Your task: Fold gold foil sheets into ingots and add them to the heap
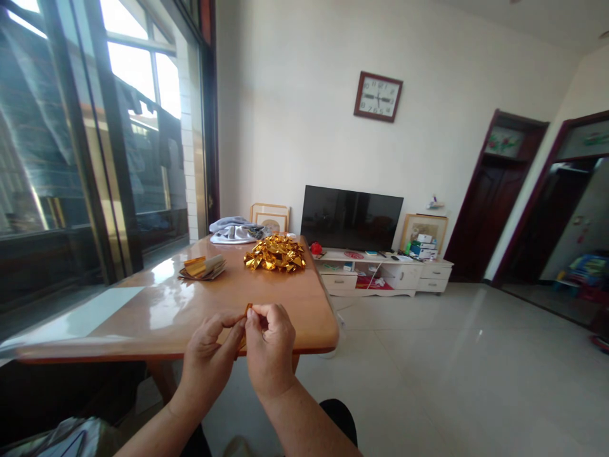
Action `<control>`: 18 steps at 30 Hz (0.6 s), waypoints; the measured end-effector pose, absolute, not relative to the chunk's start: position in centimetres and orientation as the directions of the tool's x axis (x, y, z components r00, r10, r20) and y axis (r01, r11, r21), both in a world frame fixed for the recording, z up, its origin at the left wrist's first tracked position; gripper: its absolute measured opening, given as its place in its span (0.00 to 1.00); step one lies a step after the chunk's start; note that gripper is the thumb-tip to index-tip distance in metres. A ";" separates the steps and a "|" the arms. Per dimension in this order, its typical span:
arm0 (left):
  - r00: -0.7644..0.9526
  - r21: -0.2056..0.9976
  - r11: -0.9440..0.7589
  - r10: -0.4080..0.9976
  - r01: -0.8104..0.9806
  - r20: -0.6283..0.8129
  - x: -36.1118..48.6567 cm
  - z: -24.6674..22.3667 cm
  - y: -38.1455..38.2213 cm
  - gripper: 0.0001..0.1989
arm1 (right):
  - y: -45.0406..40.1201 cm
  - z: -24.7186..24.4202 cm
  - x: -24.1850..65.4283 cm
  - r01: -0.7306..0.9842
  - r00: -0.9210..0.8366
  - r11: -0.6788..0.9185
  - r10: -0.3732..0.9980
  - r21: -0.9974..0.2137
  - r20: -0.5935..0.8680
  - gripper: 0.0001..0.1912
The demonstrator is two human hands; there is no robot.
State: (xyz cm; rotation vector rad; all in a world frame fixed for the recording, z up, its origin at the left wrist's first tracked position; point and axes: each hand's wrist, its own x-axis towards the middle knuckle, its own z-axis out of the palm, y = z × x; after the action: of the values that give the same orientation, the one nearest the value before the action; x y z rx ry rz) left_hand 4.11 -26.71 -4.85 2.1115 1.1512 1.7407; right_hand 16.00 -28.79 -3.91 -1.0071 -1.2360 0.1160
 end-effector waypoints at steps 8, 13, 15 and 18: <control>0.028 0.564 -0.692 0.643 0.451 0.765 4.1 -4.9 -26.6 0.10 | -28.6 -3.8 16.0 0.417 0.377 0.573 0.597 -0.705 0.708 0.05; 0.025 0.573 -0.694 0.646 0.435 0.763 4.1 -4.8 -26.5 0.10 | -28.5 -3.9 15.9 0.272 0.385 0.593 0.655 -0.758 0.650 0.05; 0.031 0.570 -0.695 0.646 0.438 0.763 4.1 -4.8 -26.5 0.10 | -28.5 -3.9 15.8 0.153 0.384 0.577 0.714 -0.803 0.586 0.07; 0.070 0.548 -0.704 0.641 0.452 0.765 4.2 -4.8 -26.5 0.10 | -28.3 -3.8 15.9 -0.021 0.372 0.531 0.791 -0.847 0.486 0.10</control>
State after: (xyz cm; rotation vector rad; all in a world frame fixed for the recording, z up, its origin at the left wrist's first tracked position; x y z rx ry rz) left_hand 4.19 -26.52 -4.85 2.1698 1.1218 1.6989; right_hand 15.89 -28.33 -3.78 -0.8727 -1.0709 0.6151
